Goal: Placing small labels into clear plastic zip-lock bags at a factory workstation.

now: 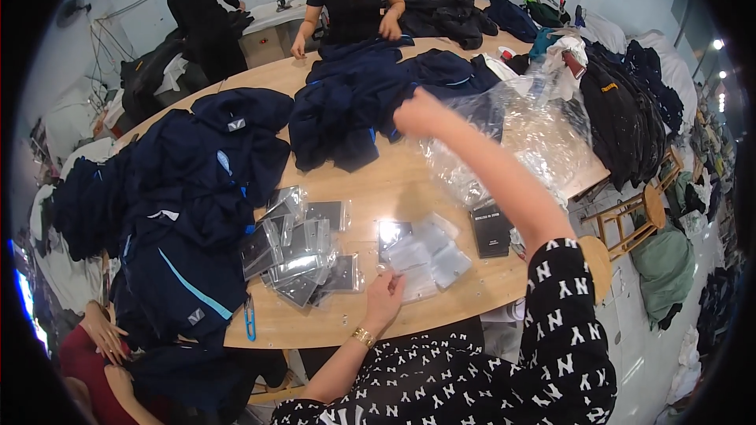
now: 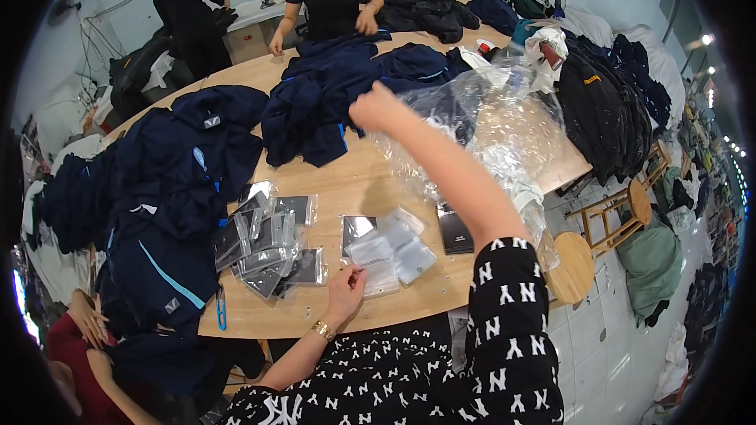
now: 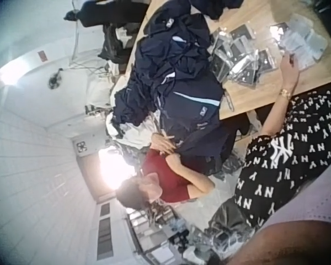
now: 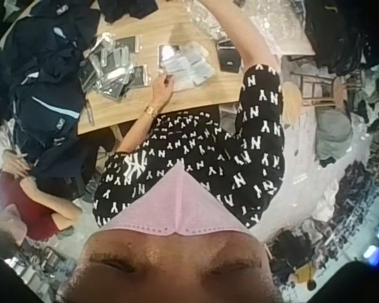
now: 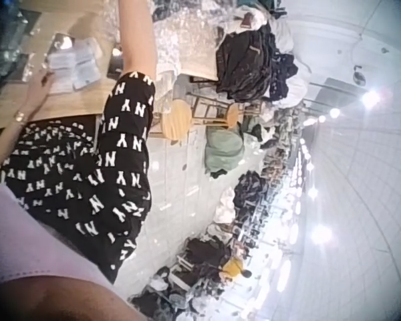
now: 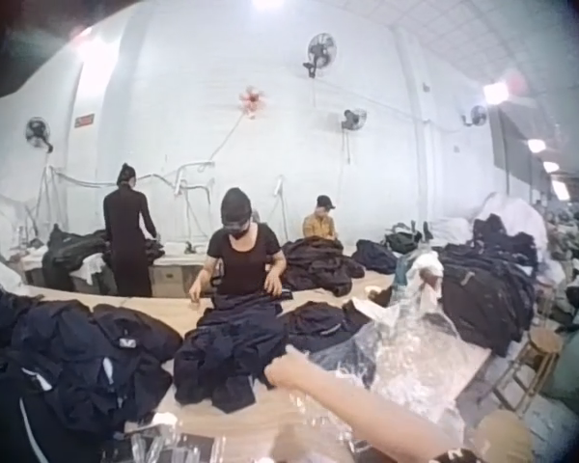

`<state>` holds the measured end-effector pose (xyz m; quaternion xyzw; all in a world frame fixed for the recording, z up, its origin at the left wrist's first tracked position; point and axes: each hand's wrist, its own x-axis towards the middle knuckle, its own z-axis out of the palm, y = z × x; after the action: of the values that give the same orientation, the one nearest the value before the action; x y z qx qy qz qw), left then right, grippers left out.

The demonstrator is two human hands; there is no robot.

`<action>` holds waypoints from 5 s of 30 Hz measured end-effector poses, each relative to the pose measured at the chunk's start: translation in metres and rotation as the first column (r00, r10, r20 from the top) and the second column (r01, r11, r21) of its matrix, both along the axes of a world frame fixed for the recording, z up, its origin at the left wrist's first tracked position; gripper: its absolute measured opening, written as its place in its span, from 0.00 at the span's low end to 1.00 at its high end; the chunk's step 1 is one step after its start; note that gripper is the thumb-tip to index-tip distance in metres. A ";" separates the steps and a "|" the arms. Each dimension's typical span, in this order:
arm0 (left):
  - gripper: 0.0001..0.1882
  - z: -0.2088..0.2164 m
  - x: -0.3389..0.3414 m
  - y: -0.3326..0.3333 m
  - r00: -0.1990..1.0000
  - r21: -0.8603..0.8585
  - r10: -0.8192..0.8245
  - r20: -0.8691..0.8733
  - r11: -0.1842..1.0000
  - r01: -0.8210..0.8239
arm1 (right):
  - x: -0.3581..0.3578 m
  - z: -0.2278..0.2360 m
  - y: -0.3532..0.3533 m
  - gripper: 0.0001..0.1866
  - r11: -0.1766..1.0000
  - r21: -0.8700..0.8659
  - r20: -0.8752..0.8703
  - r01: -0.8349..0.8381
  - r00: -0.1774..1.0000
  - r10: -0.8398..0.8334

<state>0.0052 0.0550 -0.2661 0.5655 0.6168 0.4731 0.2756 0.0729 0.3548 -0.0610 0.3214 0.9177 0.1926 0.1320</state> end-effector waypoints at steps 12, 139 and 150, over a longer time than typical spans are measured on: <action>0.06 0.002 0.003 0.001 0.908 -0.105 0.147 0.392 0.988 -0.115 | 0.071 -0.083 -0.145 0.26 0.998 -0.007 -0.746 0.063 0.664 -0.047; 0.12 0.103 -0.003 0.015 0.879 -0.008 0.189 -0.437 0.977 -0.214 | 0.042 -0.118 -0.255 0.15 0.958 -0.267 -0.909 0.102 0.302 -0.286; 0.16 0.080 -0.010 0.010 0.981 -0.097 -0.071 0.179 0.991 0.089 | 0.052 -0.118 -0.252 0.17 0.860 -0.495 -0.821 0.128 0.256 -0.511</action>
<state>-0.0044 0.0649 -0.1862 0.5309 0.5907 0.4767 0.3768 0.1252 0.1028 -0.1791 0.5268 0.7525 -0.2153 -0.3314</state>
